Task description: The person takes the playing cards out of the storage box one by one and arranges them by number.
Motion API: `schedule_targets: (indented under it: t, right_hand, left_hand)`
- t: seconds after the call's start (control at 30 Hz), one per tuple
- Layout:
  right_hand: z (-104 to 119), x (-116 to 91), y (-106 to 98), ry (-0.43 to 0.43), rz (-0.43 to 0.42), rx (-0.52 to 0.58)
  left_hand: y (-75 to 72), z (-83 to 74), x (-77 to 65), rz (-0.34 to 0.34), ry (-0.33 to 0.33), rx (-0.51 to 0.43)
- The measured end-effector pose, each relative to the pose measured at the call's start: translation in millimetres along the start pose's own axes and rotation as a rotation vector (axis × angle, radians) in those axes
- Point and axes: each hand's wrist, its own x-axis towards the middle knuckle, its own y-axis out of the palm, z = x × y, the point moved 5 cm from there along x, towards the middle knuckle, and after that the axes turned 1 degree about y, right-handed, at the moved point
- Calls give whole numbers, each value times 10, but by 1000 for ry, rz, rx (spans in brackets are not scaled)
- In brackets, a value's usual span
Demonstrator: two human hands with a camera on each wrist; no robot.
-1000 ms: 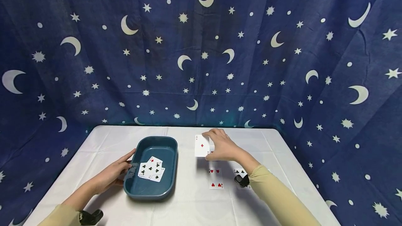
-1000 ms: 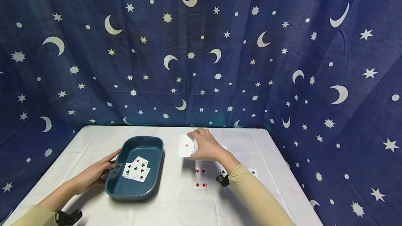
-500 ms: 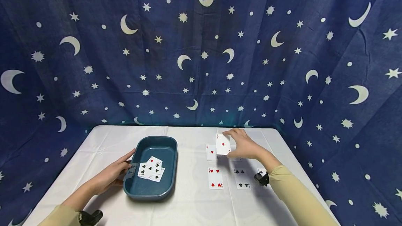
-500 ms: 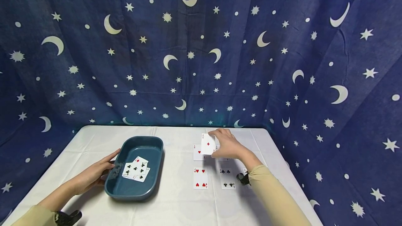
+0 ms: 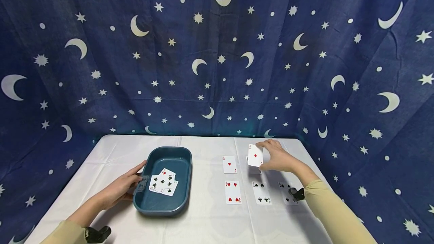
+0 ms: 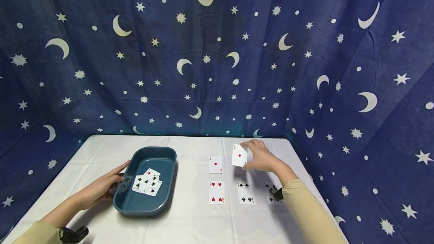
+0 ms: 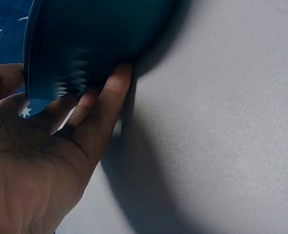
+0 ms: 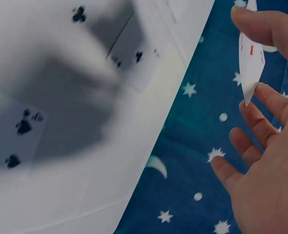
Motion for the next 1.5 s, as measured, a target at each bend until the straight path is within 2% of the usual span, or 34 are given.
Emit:
schedule_targets:
  t: [0.3,0.73,0.93,1.17,1.5]
  right_hand:
    - [-261,-60,-42,22,-25,-3]
    - [-590,-127,-49,96,12,-48]
    - [-747,-162,24,132,45,-83]
    - [-931,-166,149,221,106,-158]
    - [-967,-134,266,253,211,-209]
  left_hand:
    - [-13,-1,-3,-6,-8,17]
    - [-17,9,-7,-9,-12,19]
    - [-12,1,-3,-5,-12,17]
    - [-1,4,3,-22,-31,18]
    - [-8,10,6,-7,-20,22]
